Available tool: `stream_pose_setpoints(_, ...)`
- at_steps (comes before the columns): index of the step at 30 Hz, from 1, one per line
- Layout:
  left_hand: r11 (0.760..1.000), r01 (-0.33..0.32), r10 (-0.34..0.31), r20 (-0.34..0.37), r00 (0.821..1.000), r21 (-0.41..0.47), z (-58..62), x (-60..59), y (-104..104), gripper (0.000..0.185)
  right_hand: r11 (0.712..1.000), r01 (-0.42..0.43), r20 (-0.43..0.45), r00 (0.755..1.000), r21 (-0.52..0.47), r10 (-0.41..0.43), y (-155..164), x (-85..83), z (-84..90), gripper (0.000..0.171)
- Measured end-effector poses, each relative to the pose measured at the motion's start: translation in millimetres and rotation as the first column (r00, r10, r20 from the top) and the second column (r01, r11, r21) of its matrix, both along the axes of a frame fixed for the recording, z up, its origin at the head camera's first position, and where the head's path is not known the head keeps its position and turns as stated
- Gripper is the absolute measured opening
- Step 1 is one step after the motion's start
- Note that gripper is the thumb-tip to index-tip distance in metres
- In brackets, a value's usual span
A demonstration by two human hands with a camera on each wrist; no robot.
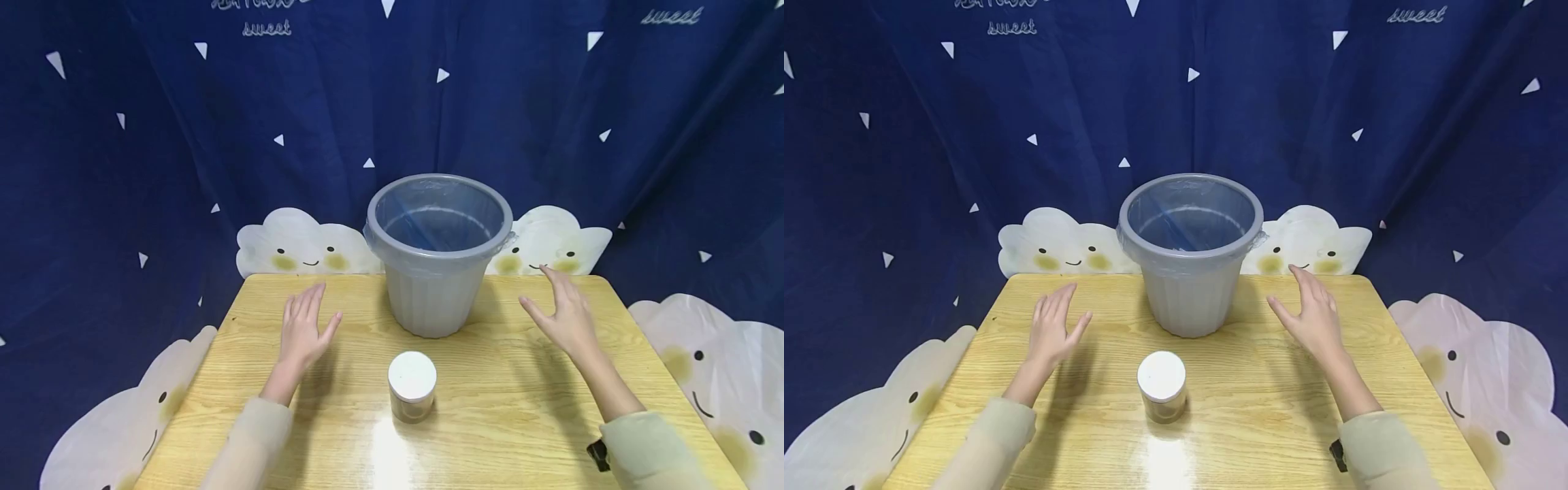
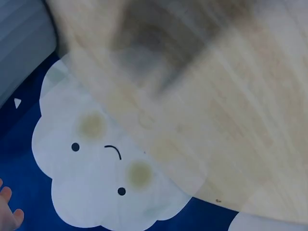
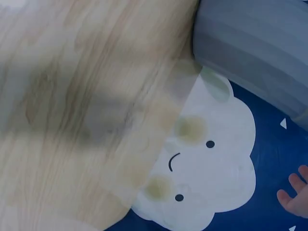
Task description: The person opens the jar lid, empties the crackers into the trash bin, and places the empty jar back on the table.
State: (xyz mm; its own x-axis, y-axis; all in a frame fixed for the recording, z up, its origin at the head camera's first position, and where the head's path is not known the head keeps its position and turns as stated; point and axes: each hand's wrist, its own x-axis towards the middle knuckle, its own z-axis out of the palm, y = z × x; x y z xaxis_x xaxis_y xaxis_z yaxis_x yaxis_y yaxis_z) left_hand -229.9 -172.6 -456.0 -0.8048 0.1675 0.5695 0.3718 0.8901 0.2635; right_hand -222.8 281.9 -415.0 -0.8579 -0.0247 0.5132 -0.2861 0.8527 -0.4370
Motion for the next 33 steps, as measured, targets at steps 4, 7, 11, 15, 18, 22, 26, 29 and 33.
stream_pose_setpoints(4, 0.999, 0.032, -0.031, -0.046, 0.998, 0.031, -10.1, 3.1, 1.0, 0.065, 0.998, -0.032, -0.001, 1.000, -0.057, 0.032, -6.5, 1.6, -7.0, 0.068)
stream_pose_setpoints(7, 0.997, 0.058, -0.052, -0.090, 0.995, 0.060, -18.0, 5.1, 2.8, 0.068, 0.993, -0.064, -0.001, 0.998, -0.101, 0.065, -12.0, 3.1, -12.2, 0.067)
stream_pose_setpoints(11, 0.990, 0.095, -0.081, -0.136, 0.987, 0.104, -27.6, 8.3, 6.5, 0.070, 0.982, -0.111, -0.006, 0.994, -0.156, 0.111, -19.4, 6.4, -18.2, 0.066)
stream_pose_setpoints(15, 0.980, 0.139, -0.114, -0.167, 0.979, 0.142, -36.9, 10.6, 10.3, 0.069, 0.968, -0.146, 0.005, 0.989, -0.203, 0.150, -26.5, 9.6, -22.1, 0.065)
stream_pose_setpoints(18, 0.970, 0.176, -0.145, -0.180, 0.973, 0.170, -43.2, 12.6, 12.7, 0.067, 0.961, -0.158, 0.017, 0.986, -0.226, 0.166, -31.3, 11.6, -24.9, 0.065)
stream_pose_setpoints(22, 0.951, 0.237, -0.193, -0.215, 0.957, 0.200, -53.5, 15.1, 14.9, 0.062, 0.953, -0.173, 0.021, 0.983, -0.250, 0.184, -38.9, 14.7, -28.6, 0.066)
stream_pose_setpoints(26, 0.928, 0.288, -0.233, -0.232, 0.944, 0.236, -63.6, 18.4, 17.7, 0.057, 0.943, -0.193, 0.017, 0.979, -0.269, 0.205, -46.6, 18.6, -32.5, 0.065)
stream_pose_setpoints(29, 0.913, 0.316, -0.259, -0.233, 0.937, 0.257, -70.4, 20.6, 19.5, 0.055, 0.935, -0.211, 0.011, 0.975, -0.287, 0.223, -52.4, 21.1, -35.5, 0.064)
stream_pose_setpoints(33, 0.901, 0.346, -0.291, -0.226, 0.930, 0.264, -78.3, 23.1, 22.1, 0.054, 0.921, -0.240, 0.000, 0.968, -0.307, 0.252, -60.4, 22.3, -39.3, 0.064)
